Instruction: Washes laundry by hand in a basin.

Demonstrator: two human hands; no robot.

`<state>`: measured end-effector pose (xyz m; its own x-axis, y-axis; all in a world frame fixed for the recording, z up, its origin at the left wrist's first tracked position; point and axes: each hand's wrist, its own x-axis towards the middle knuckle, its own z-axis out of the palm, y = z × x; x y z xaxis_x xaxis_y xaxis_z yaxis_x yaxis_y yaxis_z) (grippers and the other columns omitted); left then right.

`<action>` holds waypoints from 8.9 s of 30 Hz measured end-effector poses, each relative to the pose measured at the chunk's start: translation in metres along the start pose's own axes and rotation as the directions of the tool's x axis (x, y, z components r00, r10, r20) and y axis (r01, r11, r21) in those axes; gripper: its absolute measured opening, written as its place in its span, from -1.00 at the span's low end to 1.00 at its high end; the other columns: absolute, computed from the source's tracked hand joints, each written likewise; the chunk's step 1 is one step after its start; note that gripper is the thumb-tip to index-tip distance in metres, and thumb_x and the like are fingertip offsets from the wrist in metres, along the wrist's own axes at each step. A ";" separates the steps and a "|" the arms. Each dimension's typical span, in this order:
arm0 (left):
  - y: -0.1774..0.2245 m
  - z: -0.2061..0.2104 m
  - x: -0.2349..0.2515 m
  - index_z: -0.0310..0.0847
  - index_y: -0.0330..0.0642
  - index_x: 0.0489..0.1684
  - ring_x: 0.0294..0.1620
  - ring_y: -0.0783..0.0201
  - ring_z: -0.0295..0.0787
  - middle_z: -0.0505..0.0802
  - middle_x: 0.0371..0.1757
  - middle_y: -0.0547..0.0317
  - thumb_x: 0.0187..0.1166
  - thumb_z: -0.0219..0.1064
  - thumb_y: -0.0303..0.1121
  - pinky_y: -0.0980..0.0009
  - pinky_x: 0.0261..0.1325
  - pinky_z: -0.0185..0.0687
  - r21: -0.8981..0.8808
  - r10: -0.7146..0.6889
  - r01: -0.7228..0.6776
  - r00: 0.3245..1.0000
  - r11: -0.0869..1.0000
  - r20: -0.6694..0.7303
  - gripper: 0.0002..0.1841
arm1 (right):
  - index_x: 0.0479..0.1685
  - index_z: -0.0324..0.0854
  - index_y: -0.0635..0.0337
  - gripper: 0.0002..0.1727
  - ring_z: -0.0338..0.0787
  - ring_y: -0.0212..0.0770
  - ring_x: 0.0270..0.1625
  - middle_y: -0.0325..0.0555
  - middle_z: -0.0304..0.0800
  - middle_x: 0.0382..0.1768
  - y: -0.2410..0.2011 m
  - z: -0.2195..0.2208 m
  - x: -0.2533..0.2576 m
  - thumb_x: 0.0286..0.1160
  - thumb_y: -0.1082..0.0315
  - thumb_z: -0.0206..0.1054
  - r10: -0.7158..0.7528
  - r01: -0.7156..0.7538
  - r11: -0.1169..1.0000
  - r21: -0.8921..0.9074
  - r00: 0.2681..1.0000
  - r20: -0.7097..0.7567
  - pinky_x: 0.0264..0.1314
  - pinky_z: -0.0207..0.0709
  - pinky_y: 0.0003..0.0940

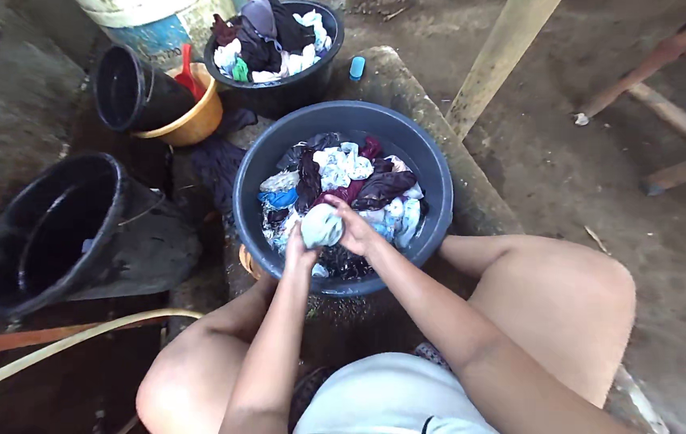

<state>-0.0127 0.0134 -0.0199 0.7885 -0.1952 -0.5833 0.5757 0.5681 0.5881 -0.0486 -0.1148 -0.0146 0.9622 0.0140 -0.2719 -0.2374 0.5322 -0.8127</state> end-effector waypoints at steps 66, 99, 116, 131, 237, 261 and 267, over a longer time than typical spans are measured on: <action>0.040 -0.032 0.068 0.64 -0.28 0.28 0.11 -0.18 0.79 0.80 0.10 -0.29 0.53 0.47 -0.39 -0.20 0.21 0.66 0.964 0.003 -0.266 0.964 0.014 0.266 -0.62 | 0.44 0.48 0.40 -0.49 0.76 0.29 0.28 0.38 0.77 0.16 -0.022 -0.113 0.036 0.73 0.18 0.32 0.015 -0.301 0.360 -0.883 0.948 -0.317 0.47 0.47 0.28; 0.015 0.031 0.026 0.74 -0.38 0.09 -0.21 0.11 0.72 0.82 -0.20 -0.12 0.81 0.17 -0.29 0.07 0.00 0.64 0.836 0.218 -0.402 0.914 0.374 0.342 -0.69 | 0.52 0.48 0.32 -0.50 0.65 -0.01 0.40 0.22 0.63 0.41 0.051 -0.101 0.064 0.88 0.10 0.06 0.118 -0.238 0.869 -0.433 0.951 -0.286 0.46 0.52 -0.01; -0.027 -0.014 0.016 0.43 -0.24 0.42 -0.10 0.16 0.74 0.77 -0.02 -0.05 0.93 -0.14 -0.14 0.16 -0.03 0.71 0.545 -0.135 0.148 0.989 0.825 -0.064 -0.59 | 0.45 0.52 0.36 -0.58 0.77 0.25 0.35 0.34 0.77 0.24 0.046 -0.016 0.031 0.85 0.27 0.04 -0.115 -0.005 0.450 -0.893 0.991 -0.063 0.48 0.55 0.22; -0.029 -0.075 0.140 0.66 -0.27 0.36 0.56 -0.23 0.55 0.72 0.43 -0.25 0.69 0.29 -0.33 -0.32 0.59 0.33 0.786 -0.500 -0.484 0.825 -0.385 0.263 -0.65 | 0.46 0.54 0.37 -0.52 0.46 0.35 0.62 0.35 0.53 0.52 0.118 -0.078 0.057 0.69 0.24 0.26 0.395 0.076 0.025 -0.997 0.915 0.080 0.60 0.25 0.42; -0.089 -0.029 -0.007 0.43 -0.41 0.38 -0.03 0.19 0.78 0.78 0.04 -0.10 0.33 0.55 -0.58 0.23 0.07 0.76 0.786 -0.265 0.056 0.954 0.616 0.140 -0.42 | 0.17 0.61 0.44 -0.61 0.74 -0.01 0.08 0.24 0.73 0.04 0.042 -0.045 0.014 0.52 0.33 0.48 0.111 -0.126 0.665 -0.736 0.991 -0.070 0.29 0.59 -0.03; 0.289 -0.022 -0.102 0.46 -0.22 0.54 0.38 -0.09 0.67 0.71 0.38 -0.28 0.39 0.58 -0.07 -0.16 0.46 0.53 0.930 0.743 -0.322 0.577 -0.176 0.340 -0.27 | 0.76 0.12 0.29 -0.33 0.57 0.04 0.42 0.27 0.38 0.59 0.001 -0.207 0.064 0.84 0.07 0.12 0.037 -0.095 0.995 -0.017 0.538 -0.842 0.37 0.51 -0.06; 0.378 -0.079 -0.054 0.18 -0.43 0.73 0.50 -0.94 0.19 0.13 0.66 -0.89 0.37 0.64 0.03 -0.81 0.28 0.17 0.851 0.756 0.408 0.655 -0.332 -0.019 0.02 | 0.66 0.24 0.42 -0.39 0.54 0.04 0.49 0.31 0.42 0.57 -0.003 -0.193 0.087 0.81 0.18 0.20 0.006 -0.123 0.989 -0.079 0.572 -0.820 0.51 0.42 -0.07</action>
<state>0.1451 0.3016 0.1896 0.9471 0.3169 0.0515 0.3149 -0.9481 0.0434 0.0104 -0.2782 -0.1352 0.4400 -0.6832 -0.5828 -0.3641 0.4576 -0.8112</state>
